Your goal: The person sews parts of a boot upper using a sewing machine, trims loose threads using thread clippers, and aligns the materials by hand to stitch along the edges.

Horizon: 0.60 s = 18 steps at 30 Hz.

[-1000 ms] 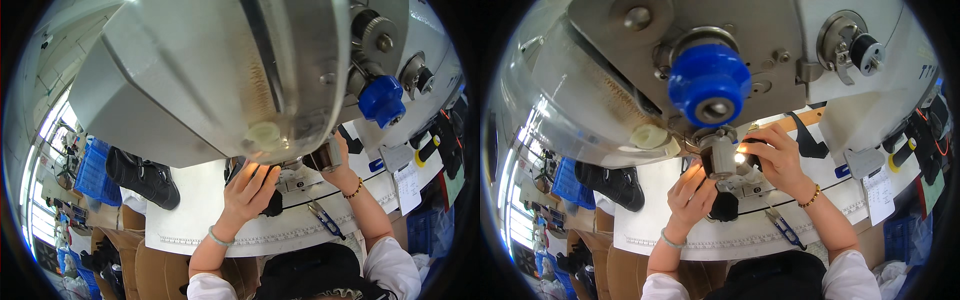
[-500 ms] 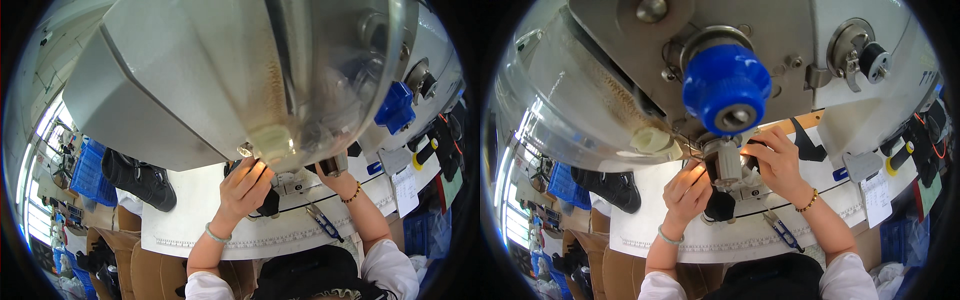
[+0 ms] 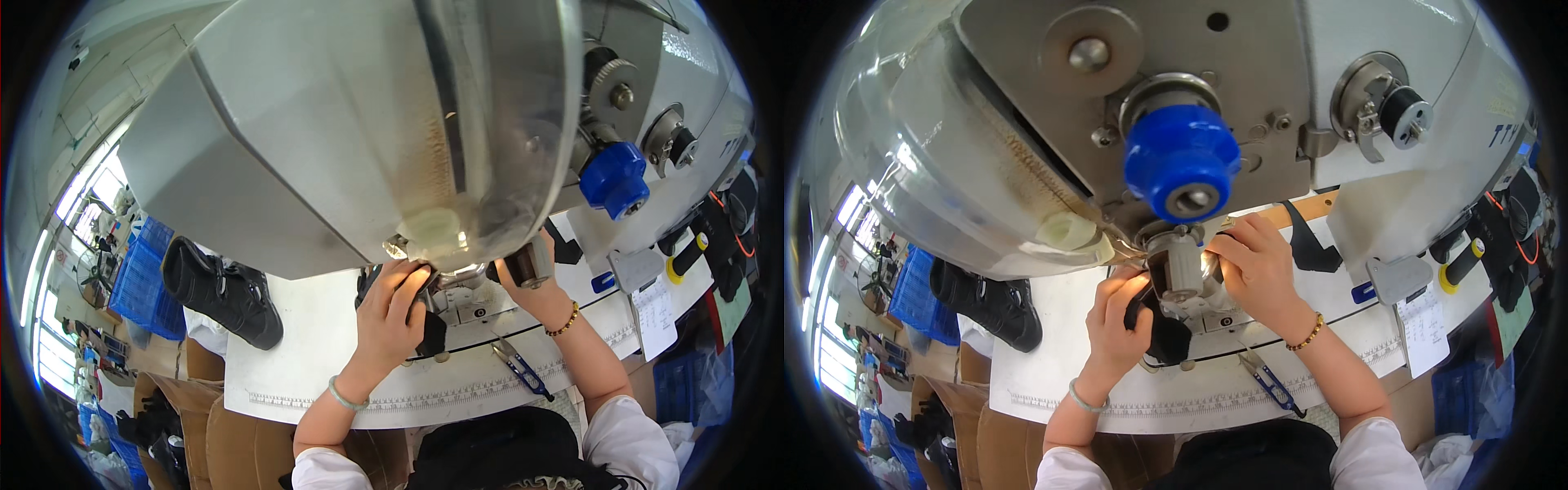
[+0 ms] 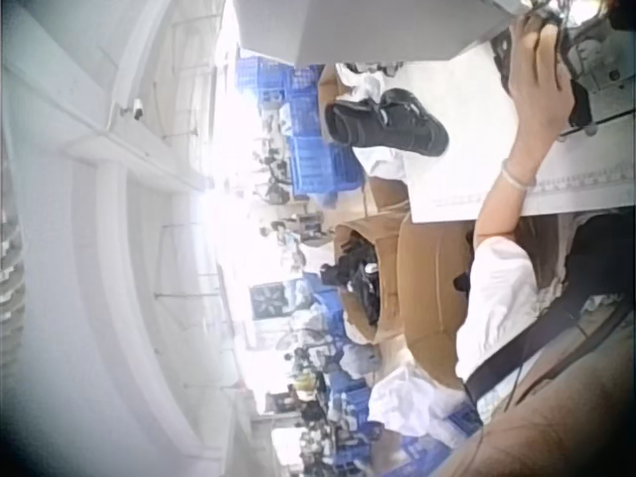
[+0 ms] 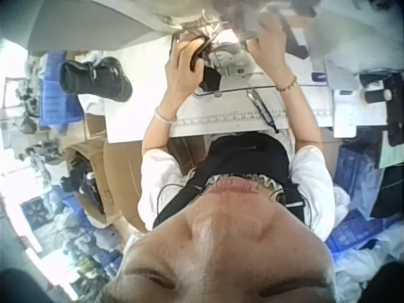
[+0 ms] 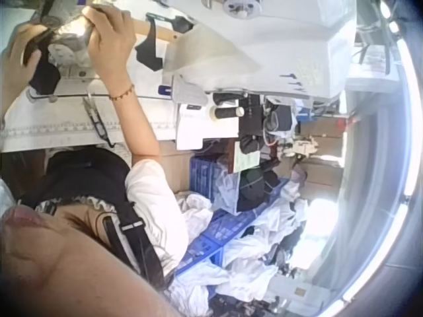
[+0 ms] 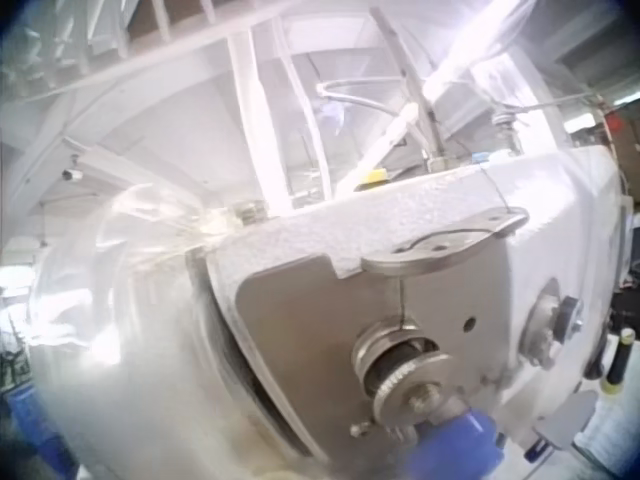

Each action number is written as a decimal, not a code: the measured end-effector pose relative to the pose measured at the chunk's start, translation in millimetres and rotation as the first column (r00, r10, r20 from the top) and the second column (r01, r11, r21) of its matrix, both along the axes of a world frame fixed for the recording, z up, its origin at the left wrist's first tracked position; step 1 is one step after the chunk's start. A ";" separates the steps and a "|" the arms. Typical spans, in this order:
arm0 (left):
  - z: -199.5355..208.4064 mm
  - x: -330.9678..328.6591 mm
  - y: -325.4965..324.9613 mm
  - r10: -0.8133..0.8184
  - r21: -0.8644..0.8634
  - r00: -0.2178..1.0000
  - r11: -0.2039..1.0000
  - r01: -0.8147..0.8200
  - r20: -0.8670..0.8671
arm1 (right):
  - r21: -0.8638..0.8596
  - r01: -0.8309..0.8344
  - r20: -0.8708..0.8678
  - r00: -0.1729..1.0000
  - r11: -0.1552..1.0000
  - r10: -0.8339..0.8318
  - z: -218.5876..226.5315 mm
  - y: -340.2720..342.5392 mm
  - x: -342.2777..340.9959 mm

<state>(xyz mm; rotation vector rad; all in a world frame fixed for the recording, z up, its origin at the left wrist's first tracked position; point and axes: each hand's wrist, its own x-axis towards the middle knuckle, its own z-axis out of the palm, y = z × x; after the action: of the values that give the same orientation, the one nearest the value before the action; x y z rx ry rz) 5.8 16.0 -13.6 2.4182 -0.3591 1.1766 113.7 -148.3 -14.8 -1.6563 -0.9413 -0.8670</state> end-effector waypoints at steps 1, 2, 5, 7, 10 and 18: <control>-0.7 1.2 0.9 0.012 0.042 0.999 0.999 -0.014 0.046 | -0.024 0.009 0.002 1.000 1.000 -0.009 0.9 0.1 -1.0; -1.5 1.8 1.0 0.011 0.041 0.999 0.999 -0.013 0.054 | -0.017 0.011 0.005 1.000 1.000 -0.010 1.6 -0.3 -2.1; -1.8 4.6 0.9 0.069 0.155 0.989 0.984 -0.089 0.127 | -0.011 0.005 -0.027 1.000 1.000 -0.005 3.0 -1.1 -3.3; 0.0 4.7 0.1 0.065 0.179 0.985 0.979 -0.093 0.160 | -0.008 -0.010 -0.071 0.997 1.000 0.009 3.2 -0.6 -3.4; 3.5 4.2 -1.4 0.073 0.223 0.979 0.968 -0.115 0.188 | -0.017 -0.006 -0.068 0.998 1.000 0.005 3.3 2.0 -1.7; 8.8 1.9 -5.5 0.091 0.221 0.979 0.966 -0.131 0.182 | -0.093 -0.059 -0.069 0.996 0.994 0.053 3.3 -0.4 -0.1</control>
<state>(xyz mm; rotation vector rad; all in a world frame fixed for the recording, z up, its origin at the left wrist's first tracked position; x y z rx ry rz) 7.7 10.5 -4.7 2.5716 -0.4395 1.4705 113.7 -148.8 -11.5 -1.7204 -0.9920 -0.7350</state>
